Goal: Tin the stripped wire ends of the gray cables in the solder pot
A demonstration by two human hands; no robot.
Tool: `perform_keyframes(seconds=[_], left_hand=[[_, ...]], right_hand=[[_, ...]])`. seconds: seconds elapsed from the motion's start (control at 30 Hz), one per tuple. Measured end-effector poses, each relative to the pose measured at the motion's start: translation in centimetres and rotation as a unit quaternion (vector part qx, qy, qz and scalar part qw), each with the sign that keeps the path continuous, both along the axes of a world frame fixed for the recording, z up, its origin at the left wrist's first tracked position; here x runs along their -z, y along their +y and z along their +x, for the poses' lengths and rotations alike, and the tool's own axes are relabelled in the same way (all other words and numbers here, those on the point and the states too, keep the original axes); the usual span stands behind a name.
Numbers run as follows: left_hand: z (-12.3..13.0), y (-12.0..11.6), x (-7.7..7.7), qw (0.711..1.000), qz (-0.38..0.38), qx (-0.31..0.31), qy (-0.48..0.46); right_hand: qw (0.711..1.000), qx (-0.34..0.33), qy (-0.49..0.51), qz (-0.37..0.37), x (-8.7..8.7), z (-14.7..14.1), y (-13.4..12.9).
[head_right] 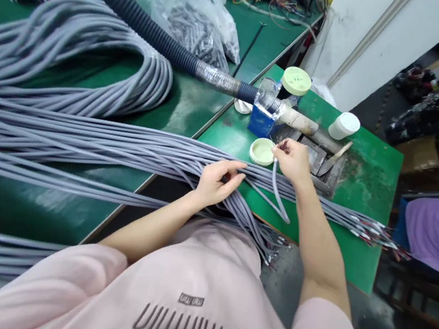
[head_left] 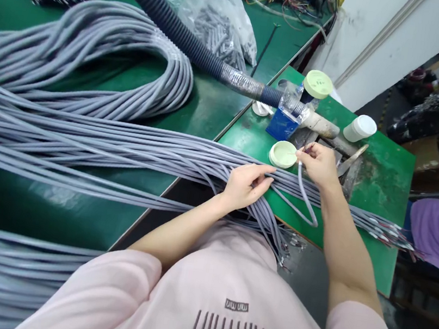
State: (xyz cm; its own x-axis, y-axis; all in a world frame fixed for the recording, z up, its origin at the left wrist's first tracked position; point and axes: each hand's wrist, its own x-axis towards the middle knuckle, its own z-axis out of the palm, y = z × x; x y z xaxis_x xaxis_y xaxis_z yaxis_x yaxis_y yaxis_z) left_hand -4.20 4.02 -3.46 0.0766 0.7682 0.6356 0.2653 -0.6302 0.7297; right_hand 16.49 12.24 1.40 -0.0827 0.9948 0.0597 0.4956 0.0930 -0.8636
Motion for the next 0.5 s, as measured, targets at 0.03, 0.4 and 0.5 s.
perform_keyframes(seconds=[0.03,0.4,0.5], left_hand=[[0.0,0.0,0.1,1.0,0.007,0.0,0.011],[0.0,0.0,0.1,0.997,0.036,-0.004,0.072],[-0.1,0.0,0.0,0.996,0.034,0.0,0.08]], right_hand=[[0.999,-0.01,-0.039,-0.005,0.2,-0.1,0.6],[0.939,-0.044,-0.34,-0.023,0.4,-2.5,2.8],[0.945,-0.043,-0.323,-0.018,0.8,-2.3,3.0]])
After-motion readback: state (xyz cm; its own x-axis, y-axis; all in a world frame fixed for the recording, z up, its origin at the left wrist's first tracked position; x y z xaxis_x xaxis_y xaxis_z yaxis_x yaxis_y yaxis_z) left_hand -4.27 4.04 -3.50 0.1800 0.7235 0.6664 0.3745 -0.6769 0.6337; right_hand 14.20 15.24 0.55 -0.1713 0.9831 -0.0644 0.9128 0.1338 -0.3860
